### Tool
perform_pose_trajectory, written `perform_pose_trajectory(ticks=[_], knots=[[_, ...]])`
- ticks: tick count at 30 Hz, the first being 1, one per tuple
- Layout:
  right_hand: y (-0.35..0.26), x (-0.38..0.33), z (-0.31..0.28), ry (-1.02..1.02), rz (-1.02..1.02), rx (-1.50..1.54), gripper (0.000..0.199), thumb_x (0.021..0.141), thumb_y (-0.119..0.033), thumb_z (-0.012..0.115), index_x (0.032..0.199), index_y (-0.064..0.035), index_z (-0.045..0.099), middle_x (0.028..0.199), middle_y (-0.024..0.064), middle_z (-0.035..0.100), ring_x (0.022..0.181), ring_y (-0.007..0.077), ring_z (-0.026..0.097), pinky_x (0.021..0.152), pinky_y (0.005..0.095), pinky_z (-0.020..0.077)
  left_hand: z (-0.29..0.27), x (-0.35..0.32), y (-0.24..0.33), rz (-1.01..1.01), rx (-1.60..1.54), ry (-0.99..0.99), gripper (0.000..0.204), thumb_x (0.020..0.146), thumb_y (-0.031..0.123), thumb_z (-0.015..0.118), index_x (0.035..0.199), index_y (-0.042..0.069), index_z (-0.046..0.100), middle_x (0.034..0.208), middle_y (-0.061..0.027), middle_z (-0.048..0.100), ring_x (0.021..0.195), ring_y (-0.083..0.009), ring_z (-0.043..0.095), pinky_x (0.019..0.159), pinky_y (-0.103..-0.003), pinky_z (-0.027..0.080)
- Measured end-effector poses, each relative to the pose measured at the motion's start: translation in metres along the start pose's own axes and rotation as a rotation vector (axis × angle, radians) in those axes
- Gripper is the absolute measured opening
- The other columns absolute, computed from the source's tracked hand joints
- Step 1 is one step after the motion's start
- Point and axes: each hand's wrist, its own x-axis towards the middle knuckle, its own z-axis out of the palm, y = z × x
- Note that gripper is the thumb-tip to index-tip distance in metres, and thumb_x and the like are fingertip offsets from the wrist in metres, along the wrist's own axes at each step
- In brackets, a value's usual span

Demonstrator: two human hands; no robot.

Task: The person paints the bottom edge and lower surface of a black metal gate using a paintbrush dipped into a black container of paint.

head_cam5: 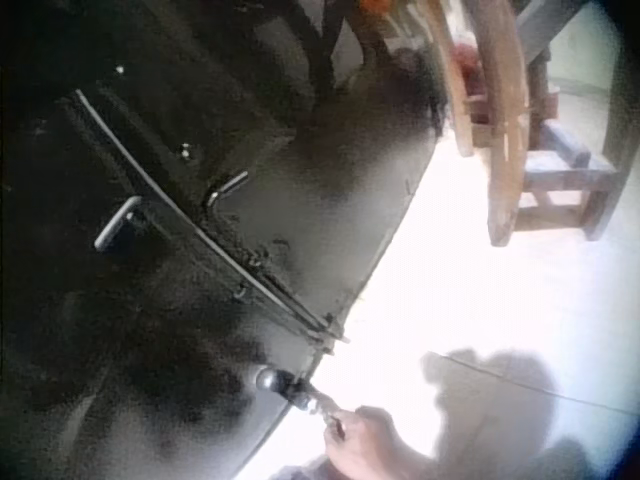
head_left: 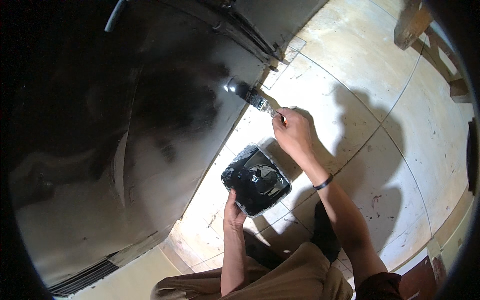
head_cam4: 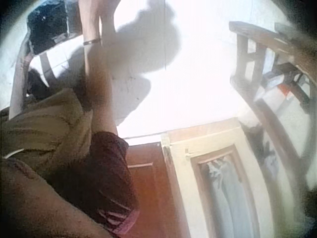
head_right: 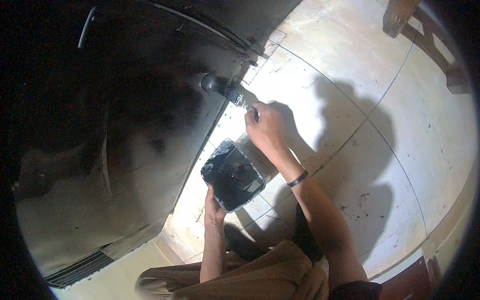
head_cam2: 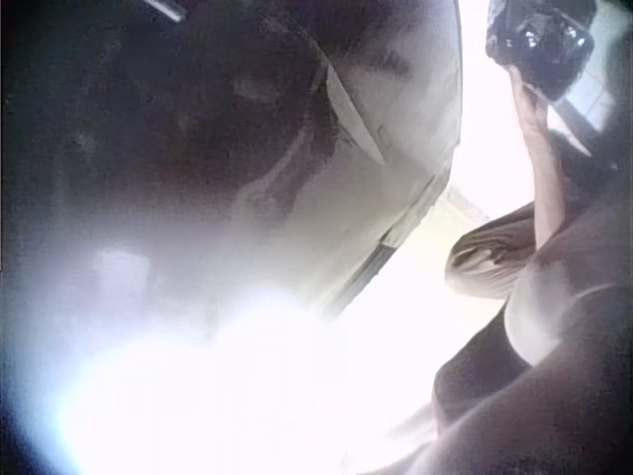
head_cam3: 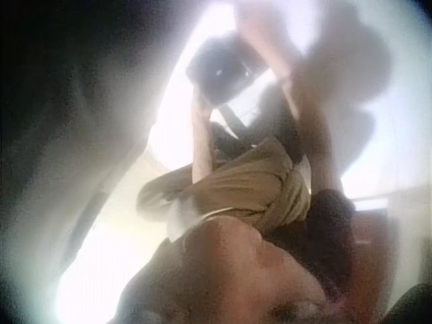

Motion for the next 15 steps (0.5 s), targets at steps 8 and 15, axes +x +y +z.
perform_pose_trajectory(ticks=[8, 15], knots=[[-0.005, -0.014, -0.036, -0.120, 0.152, -0.110, 0.027, 0.087, -0.020, 0.059, 0.096, 0.0016, 0.071, 0.076, 0.0252, 0.067, 0.069, 0.0388, 0.067, 0.065, 0.0440, 0.0517, -0.011, 0.000, 0.004, 0.006, -0.071, -0.054, 0.067, 0.092, 0.043, 0.067, 0.142, 0.004, 0.047, 0.140, -0.0152, 0.055, 0.128, -0.0331, 0.054, 0.110, -0.049, 0.043], [0.005, -0.005, 0.000, -0.018, 0.073, -0.121, 0.020, 0.086, -0.016, 0.061, 0.084, 0.0022, 0.068, 0.075, 0.0250, 0.066, 0.072, 0.0435, 0.066, 0.066, 0.0497, 0.0517, -0.011, 0.006, -0.001, 0.022, -0.044, -0.065, 0.066, 0.093, 0.044, 0.065, 0.143, 0.006, 0.047, 0.143, -0.0143, 0.053, 0.130, -0.0336, 0.051, 0.111, -0.050, 0.042]])
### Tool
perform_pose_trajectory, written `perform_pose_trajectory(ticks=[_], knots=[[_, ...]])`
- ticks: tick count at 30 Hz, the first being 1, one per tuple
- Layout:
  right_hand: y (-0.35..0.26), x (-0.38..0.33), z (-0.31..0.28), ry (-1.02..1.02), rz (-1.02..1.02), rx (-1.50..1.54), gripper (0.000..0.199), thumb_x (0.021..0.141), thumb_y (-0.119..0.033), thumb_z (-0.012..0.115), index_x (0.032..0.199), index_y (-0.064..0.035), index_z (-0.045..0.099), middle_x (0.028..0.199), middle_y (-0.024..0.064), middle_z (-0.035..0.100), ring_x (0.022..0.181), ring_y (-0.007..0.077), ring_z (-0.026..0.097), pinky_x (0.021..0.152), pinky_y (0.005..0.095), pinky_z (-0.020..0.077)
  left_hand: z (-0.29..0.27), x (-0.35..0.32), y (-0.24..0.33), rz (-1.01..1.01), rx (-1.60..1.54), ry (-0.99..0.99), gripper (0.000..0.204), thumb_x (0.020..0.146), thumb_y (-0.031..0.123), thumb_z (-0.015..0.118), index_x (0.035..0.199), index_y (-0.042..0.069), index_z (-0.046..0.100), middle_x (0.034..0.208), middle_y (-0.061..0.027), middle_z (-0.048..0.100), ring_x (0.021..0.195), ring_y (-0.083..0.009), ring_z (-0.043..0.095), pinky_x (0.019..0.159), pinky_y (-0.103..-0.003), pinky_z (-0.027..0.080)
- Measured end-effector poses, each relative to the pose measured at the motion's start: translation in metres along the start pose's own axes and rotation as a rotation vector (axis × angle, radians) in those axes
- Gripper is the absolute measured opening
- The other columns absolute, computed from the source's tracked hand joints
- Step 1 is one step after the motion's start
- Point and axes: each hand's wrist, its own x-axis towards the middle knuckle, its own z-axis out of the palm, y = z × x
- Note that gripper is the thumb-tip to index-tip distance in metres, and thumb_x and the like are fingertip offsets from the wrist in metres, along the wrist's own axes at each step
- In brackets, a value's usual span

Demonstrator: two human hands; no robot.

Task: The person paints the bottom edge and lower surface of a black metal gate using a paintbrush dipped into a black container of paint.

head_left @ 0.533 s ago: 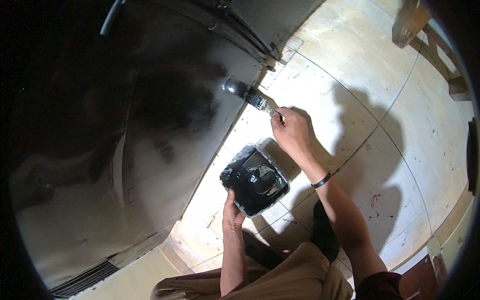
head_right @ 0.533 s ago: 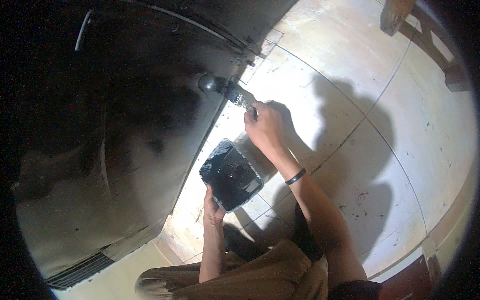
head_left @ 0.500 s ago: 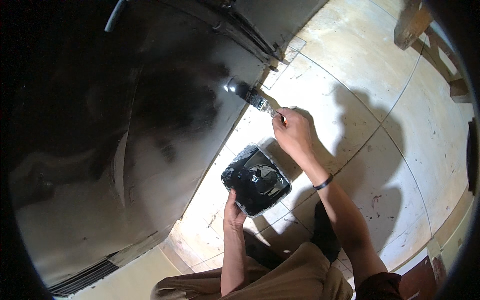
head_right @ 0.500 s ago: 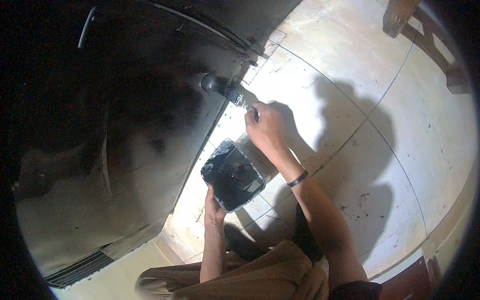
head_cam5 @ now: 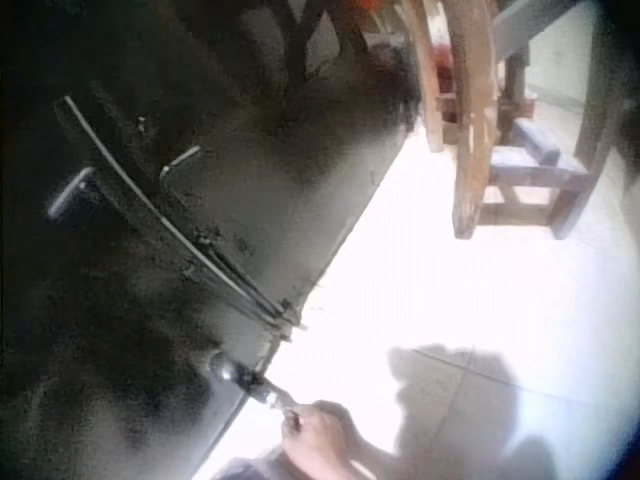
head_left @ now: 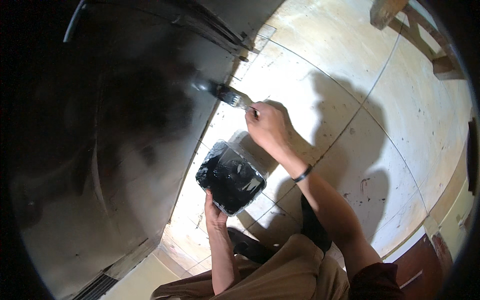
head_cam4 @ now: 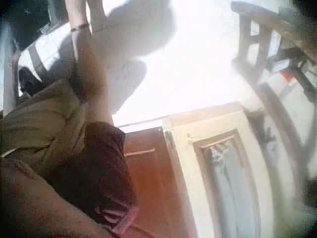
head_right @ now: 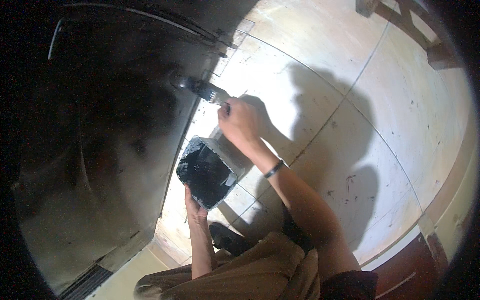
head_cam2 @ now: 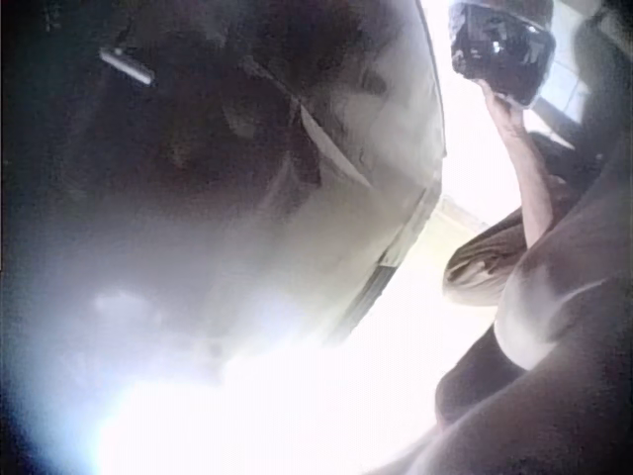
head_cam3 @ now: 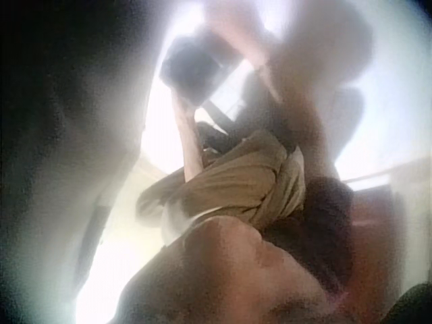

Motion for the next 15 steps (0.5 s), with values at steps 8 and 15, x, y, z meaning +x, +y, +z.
perform_pose_trajectory(ticks=[8, 15], knots=[[0.010, -0.009, -0.016, -0.032, 0.095, 0.117, 0.023, 0.087, -0.016, 0.058, 0.085, 0.0037, 0.069, 0.071, 0.0263, 0.065, 0.065, 0.0396, 0.067, 0.062, 0.0470, 0.0523, 0.000, -0.001, 0.004, 0.041, 0.029, 0.003, 0.067, 0.094, 0.048, 0.063, 0.144, 0.006, 0.046, 0.144, -0.0146, 0.051, 0.131, -0.0350, 0.050, 0.111, -0.052, 0.041], [0.020, -0.008, 0.010, -0.081, 0.044, 0.137, 0.020, 0.085, -0.014, 0.060, 0.077, 0.0042, 0.066, 0.071, 0.0265, 0.064, 0.070, 0.0425, 0.066, 0.069, 0.0490, 0.0520, 0.005, 0.000, 0.007, 0.051, 0.065, 0.004, 0.069, 0.093, 0.049, 0.063, 0.145, 0.007, 0.046, 0.145, -0.0144, 0.051, 0.131, -0.0350, 0.050, 0.112, -0.052, 0.040]])
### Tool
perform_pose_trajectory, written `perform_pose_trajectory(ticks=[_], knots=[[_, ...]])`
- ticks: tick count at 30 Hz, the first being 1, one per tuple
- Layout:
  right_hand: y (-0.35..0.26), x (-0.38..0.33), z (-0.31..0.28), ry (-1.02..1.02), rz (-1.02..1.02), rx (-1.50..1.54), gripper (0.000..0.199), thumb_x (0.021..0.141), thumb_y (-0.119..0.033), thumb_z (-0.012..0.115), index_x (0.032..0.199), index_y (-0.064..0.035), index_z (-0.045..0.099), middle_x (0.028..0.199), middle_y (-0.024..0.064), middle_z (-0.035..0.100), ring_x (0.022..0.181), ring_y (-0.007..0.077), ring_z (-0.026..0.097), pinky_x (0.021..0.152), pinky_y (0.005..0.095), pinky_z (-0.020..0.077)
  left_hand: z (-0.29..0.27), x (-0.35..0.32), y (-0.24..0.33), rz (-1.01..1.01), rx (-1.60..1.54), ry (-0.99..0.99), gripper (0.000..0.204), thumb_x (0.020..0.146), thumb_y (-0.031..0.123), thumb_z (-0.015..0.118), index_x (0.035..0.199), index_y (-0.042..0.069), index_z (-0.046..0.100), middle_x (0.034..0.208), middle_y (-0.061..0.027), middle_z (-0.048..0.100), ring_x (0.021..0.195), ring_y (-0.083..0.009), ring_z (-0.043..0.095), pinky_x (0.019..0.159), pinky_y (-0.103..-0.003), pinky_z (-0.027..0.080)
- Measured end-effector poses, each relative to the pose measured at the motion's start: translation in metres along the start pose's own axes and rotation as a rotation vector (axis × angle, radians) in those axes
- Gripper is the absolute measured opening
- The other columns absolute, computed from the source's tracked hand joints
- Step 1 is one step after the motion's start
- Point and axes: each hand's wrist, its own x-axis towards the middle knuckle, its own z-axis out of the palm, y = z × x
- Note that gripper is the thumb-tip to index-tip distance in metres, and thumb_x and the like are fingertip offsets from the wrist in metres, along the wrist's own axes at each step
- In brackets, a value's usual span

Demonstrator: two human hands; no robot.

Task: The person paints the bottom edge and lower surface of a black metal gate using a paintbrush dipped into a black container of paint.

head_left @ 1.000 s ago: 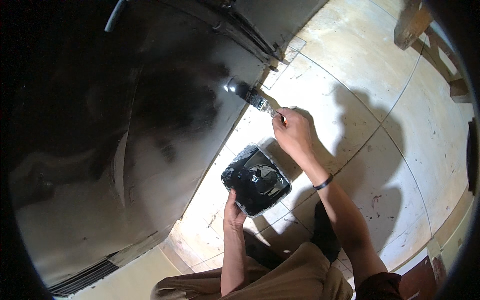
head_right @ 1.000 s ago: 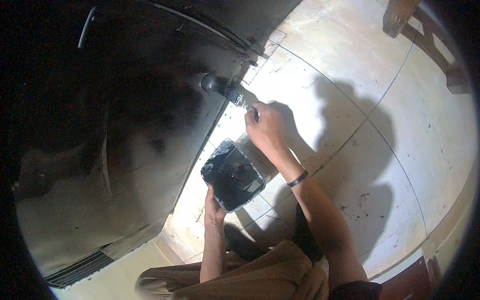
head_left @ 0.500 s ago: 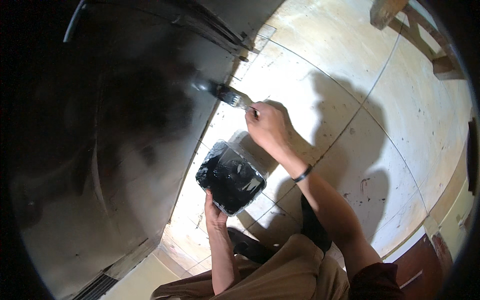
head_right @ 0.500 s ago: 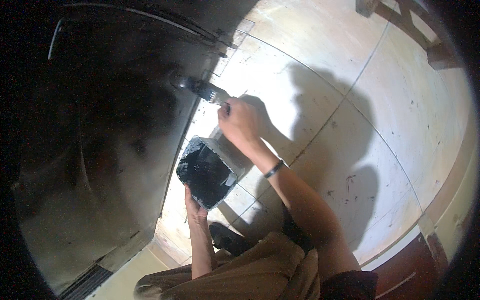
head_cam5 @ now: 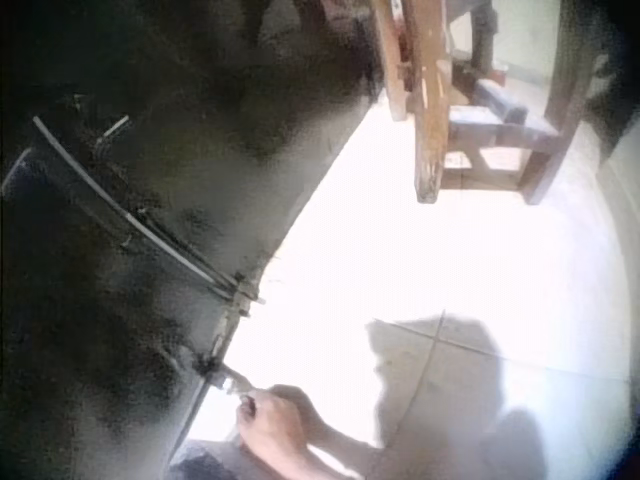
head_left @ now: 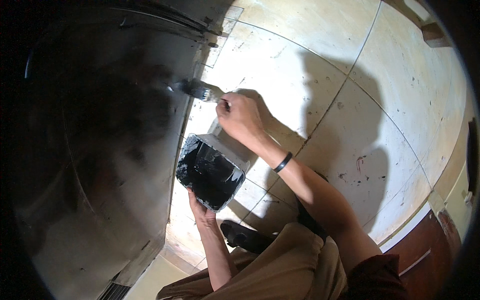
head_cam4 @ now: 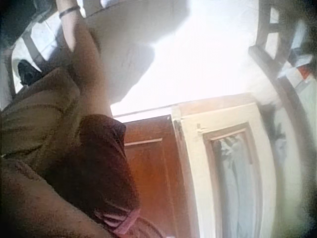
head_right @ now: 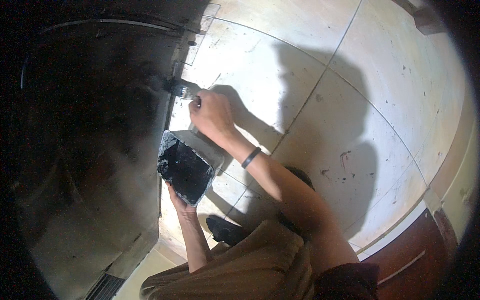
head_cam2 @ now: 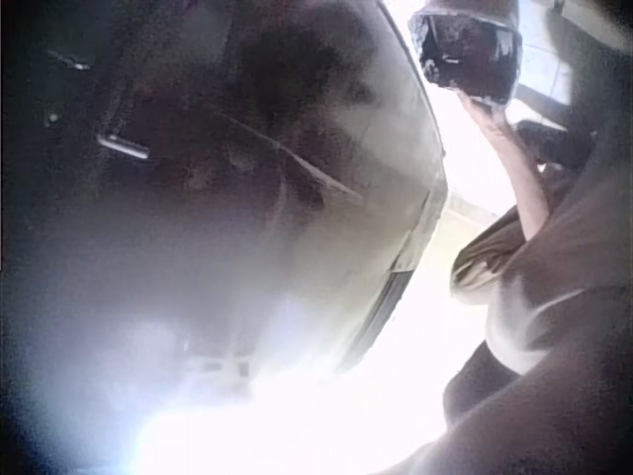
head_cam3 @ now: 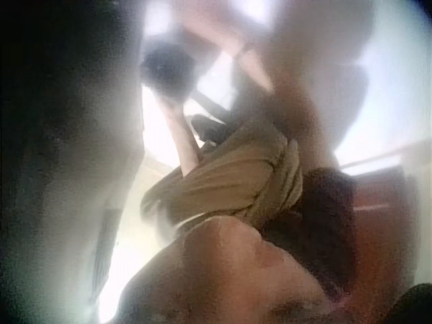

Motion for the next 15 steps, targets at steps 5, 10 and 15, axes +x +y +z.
perform_pose_trajectory(ticks=[5, 10, 15], knots=[[0.003, -0.013, -0.009, -0.009, 0.012, 0.022, 0.023, 0.087, -0.014, 0.059, 0.088, 0.0066, 0.067, 0.072, 0.0270, 0.064, 0.069, 0.0397, 0.067, 0.066, 0.0449, 0.0518, 0.001, -0.002, 0.001, 0.022, -0.021, 0.009, 0.066, 0.095, 0.048, 0.061, 0.145, 0.007, 0.046, 0.145, -0.0136, 0.051, 0.131, -0.0346, 0.050, 0.112, -0.052, 0.040], [0.004, -0.008, -0.004, 0.039, -0.009, 0.027, 0.023, 0.086, -0.015, 0.059, 0.089, 0.0067, 0.069, 0.069, 0.0255, 0.064, 0.066, 0.0385, 0.067, 0.065, 0.0432, 0.0522, 0.003, -0.003, 0.003, -0.003, -0.038, 0.049, 0.065, 0.095, 0.047, 0.061, 0.145, 0.009, 0.046, 0.145, -0.0134, 0.051, 0.131, -0.0344, 0.050, 0.113, -0.052, 0.040], [-0.012, -0.002, -0.020, 0.048, 0.025, 0.115, 0.021, 0.084, -0.014, 0.063, 0.087, 0.0053, 0.071, 0.065, 0.0251, 0.064, 0.064, 0.0389, 0.068, 0.063, 0.0398, 0.0536, -0.002, -0.005, 0.004, 0.048, -0.006, -0.001, 0.068, 0.093, 0.048, 0.064, 0.145, 0.010, 0.046, 0.146, -0.0137, 0.050, 0.132, -0.0348, 0.050, 0.113, -0.052, 0.040]])
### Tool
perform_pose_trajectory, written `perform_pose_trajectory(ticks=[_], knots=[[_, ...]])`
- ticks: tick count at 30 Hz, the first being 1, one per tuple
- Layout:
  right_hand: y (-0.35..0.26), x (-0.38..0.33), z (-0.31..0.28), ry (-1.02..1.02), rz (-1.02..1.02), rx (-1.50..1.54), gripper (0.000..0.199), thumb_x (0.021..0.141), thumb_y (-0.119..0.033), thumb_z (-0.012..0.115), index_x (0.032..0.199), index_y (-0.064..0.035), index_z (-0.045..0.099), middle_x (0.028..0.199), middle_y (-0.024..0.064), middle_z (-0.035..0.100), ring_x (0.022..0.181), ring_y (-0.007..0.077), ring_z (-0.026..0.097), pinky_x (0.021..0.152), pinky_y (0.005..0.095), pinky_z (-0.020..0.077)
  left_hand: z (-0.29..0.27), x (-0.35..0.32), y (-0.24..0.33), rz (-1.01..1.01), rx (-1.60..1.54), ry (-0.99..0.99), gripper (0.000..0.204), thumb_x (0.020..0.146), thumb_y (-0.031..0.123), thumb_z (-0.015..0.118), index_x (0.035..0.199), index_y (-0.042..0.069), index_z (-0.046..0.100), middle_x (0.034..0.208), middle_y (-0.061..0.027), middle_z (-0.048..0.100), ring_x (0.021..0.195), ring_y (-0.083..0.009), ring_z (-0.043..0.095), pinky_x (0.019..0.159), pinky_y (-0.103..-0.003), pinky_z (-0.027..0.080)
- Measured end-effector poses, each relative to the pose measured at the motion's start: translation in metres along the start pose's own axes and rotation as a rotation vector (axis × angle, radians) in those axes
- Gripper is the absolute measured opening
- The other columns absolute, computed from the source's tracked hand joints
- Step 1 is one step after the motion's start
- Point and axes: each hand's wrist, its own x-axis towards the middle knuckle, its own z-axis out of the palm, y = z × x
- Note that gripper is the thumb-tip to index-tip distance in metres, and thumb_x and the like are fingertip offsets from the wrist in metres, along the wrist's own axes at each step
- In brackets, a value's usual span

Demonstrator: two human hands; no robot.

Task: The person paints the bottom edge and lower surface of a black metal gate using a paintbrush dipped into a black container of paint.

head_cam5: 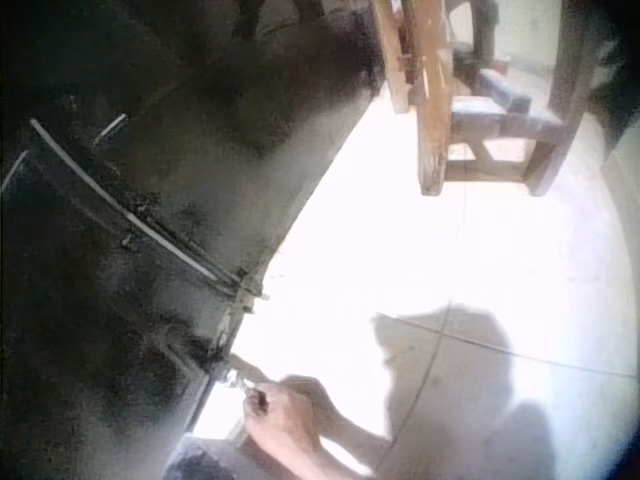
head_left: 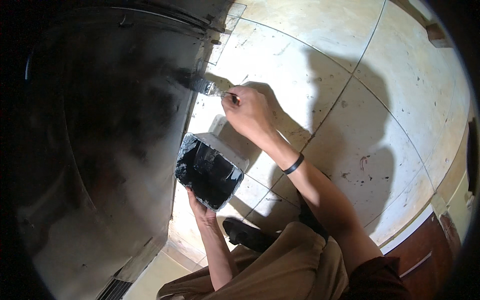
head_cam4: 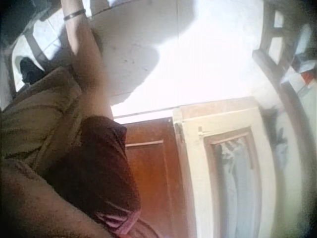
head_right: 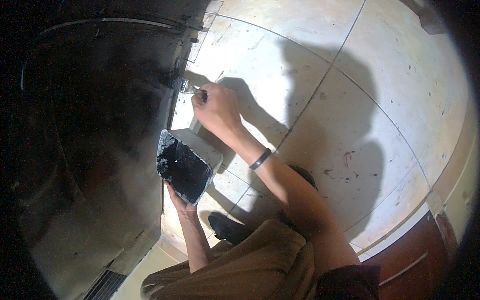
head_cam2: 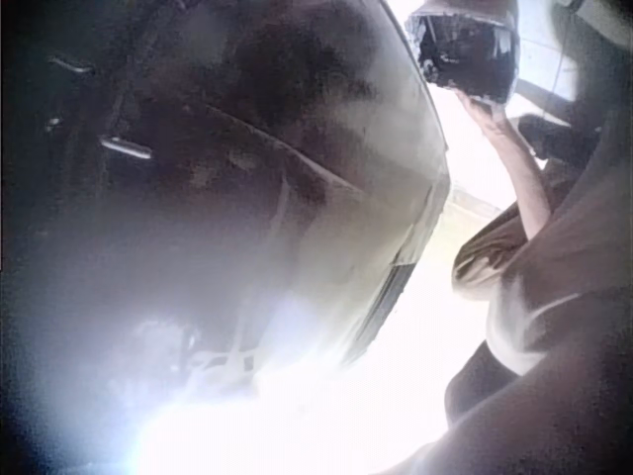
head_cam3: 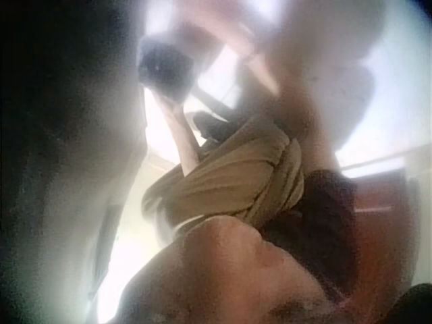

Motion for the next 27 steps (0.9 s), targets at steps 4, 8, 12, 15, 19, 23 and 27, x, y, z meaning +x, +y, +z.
perform_pose_trajectory(ticks=[4, 8, 12, 15, 19, 23, 27], knots=[[0.021, 0.000, 0.007, 0.042, 0.024, -0.104, 0.021, 0.083, -0.015, 0.063, 0.084, 0.0046, 0.071, 0.069, 0.0259, 0.065, 0.068, 0.0420, 0.067, 0.067, 0.0448, 0.0540, 0.002, 0.004, 0.000, -0.036, -0.054, 0.007, 0.069, 0.092, 0.048, 0.065, 0.146, 0.010, 0.045, 0.146, -0.0138, 0.050, 0.132, -0.0351, 0.049, 0.112, -0.052, 0.040], [0.009, 0.014, 0.013, -0.025, -0.012, -0.086, 0.021, 0.084, -0.015, 0.063, 0.080, 0.0044, 0.069, 0.071, 0.0266, 0.065, 0.070, 0.0421, 0.068, 0.068, 0.0473, 0.0528, 0.001, 0.005, 0.000, 0.011, 0.058, 0.019, 0.074, 0.089, 0.054, 0.066, 0.146, 0.012, 0.045, 0.146, -0.0142, 0.049, 0.130, -0.0364, 0.051, 0.109, -0.054, 0.043], [0.003, 0.022, -0.001, 0.110, -0.079, -0.066, 0.023, 0.084, -0.015, 0.062, 0.074, 0.0048, 0.067, 0.065, 0.0264, 0.063, 0.064, 0.0415, 0.066, 0.062, 0.0465, 0.0523, 0.000, 0.005, 0.000, 0.021, 0.057, 0.056, 0.073, 0.090, 0.055, 0.064, 0.146, 0.012, 0.045, 0.147, -0.0143, 0.049, 0.130, -0.0367, 0.051, 0.109, -0.055, 0.043], [0.009, 0.015, -0.004, 0.076, -0.014, -0.129, 0.024, 0.084, -0.016, 0.061, 0.079, 0.0058, 0.068, 0.070, 0.0273, 0.064, 0.068, 0.0422, 0.067, 0.065, 0.0466, 0.0527, 0.002, 0.004, 0.000, -0.010, 0.002, 0.063, 0.073, 0.091, 0.055, 0.063, 0.146, 0.011, 0.045, 0.147, -0.0143, 0.048, 0.131, -0.0368, 0.050, 0.109, -0.055, 0.043], [-0.006, 0.020, 0.005, 0.024, -0.046, -0.111, 0.025, 0.085, -0.018, 0.061, 0.087, 0.0063, 0.069, 0.077, 0.0288, 0.066, 0.075, 0.0420, 0.068, 0.069, 0.0470, 0.0529, 0.001, 0.006, 0.000, 0.003, 0.006, 0.044, 0.072, 0.090, 0.051, 0.067, 0.145, 0.010, 0.046, 0.146, -0.0140, 0.050, 0.131, -0.0360, 0.050, 0.111, -0.053, 0.041], [-0.033, 0.017, -0.016, 0.054, 0.007, 0.033, 0.022, 0.085, -0.016, 0.060, 0.082, 0.0043, 0.068, 0.073, 0.0274, 0.065, 0.070, 0.0430, 0.066, 0.067, 0.0478, 0.0528, 0.001, 0.004, 0.003, -0.015, -0.038, -0.009, 0.072, 0.089, 0.048, 0.068, 0.145, 0.009, 0.046, 0.147, -0.0138, 0.050, 0.132, -0.0355, 0.049, 0.112, -0.053, 0.041], [-0.020, 0.029, -0.007, 0.052, -0.066, -0.225, 0.022, 0.085, -0.014, 0.061, 0.079, 0.0060, 0.066, 0.072, 0.0280, 0.065, 0.069, 0.0425, 0.066, 0.066, 0.0488, 0.0521, 0.011, 0.006, 0.004, -0.026, -0.056, -0.016, 0.070, 0.090, 0.046, 0.069, 0.145, 0.009, 0.046, 0.146, -0.0139, 0.050, 0.132, -0.0355, 0.050, 0.111, -0.053, 0.041]])
